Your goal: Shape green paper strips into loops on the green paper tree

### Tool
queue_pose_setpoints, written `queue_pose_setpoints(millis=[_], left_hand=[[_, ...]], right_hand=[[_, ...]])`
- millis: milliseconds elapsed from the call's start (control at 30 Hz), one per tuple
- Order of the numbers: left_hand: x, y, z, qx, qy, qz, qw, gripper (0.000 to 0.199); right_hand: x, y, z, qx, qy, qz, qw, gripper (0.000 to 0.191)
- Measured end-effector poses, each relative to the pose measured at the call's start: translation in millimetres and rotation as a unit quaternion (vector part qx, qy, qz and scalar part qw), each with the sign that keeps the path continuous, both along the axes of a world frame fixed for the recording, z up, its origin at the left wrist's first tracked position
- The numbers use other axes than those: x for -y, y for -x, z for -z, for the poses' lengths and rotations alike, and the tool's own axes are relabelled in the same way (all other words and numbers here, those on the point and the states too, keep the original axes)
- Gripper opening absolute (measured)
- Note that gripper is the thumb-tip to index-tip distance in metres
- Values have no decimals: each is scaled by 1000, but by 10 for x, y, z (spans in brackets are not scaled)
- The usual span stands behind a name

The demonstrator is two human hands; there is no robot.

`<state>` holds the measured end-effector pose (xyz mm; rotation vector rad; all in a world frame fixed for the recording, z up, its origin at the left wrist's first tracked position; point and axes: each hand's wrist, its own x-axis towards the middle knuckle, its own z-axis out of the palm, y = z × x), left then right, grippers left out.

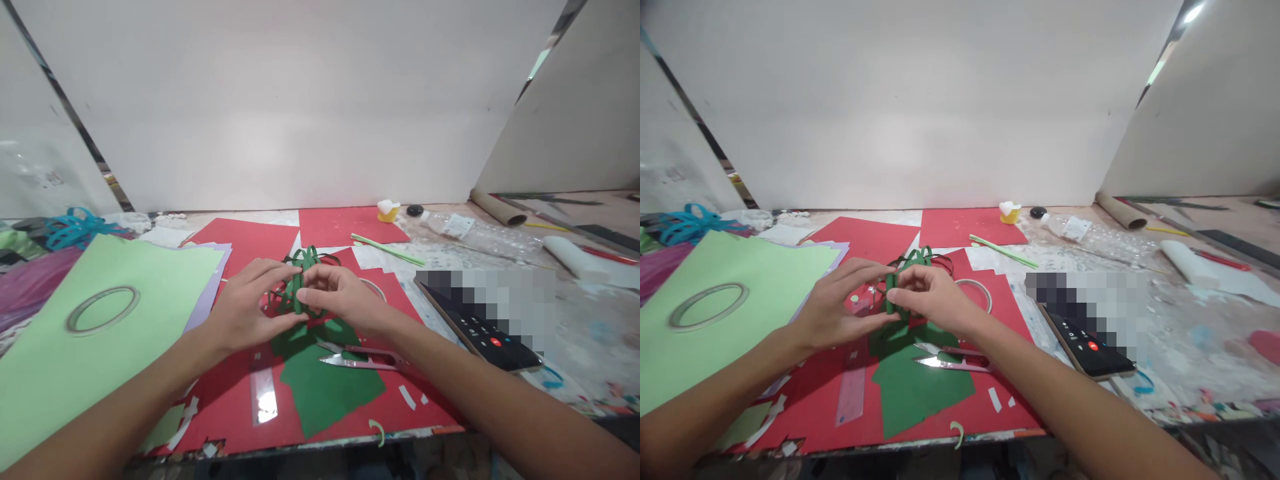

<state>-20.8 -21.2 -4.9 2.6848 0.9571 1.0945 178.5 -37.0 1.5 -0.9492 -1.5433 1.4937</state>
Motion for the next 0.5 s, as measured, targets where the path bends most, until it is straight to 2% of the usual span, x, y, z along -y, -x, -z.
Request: queue_pose_setpoints(millis=[167, 267, 400, 500], left_hand=[[-28, 20, 8, 4, -15, 2, 1000, 49], [-45, 24, 16, 1, -20, 7, 1000, 49], [-63, 34, 17, -8, -16, -3, 1000, 51], [-70, 42, 23, -8, -15, 9, 1000, 51]], right_hand=[[-24, 7, 8, 33, -23, 3, 999, 16], [38, -6, -78, 121, -119, 44, 985, 12], [374, -186, -239, 250, -295, 136, 912, 9], [743, -569, -178, 292, -395, 212, 845, 7]])
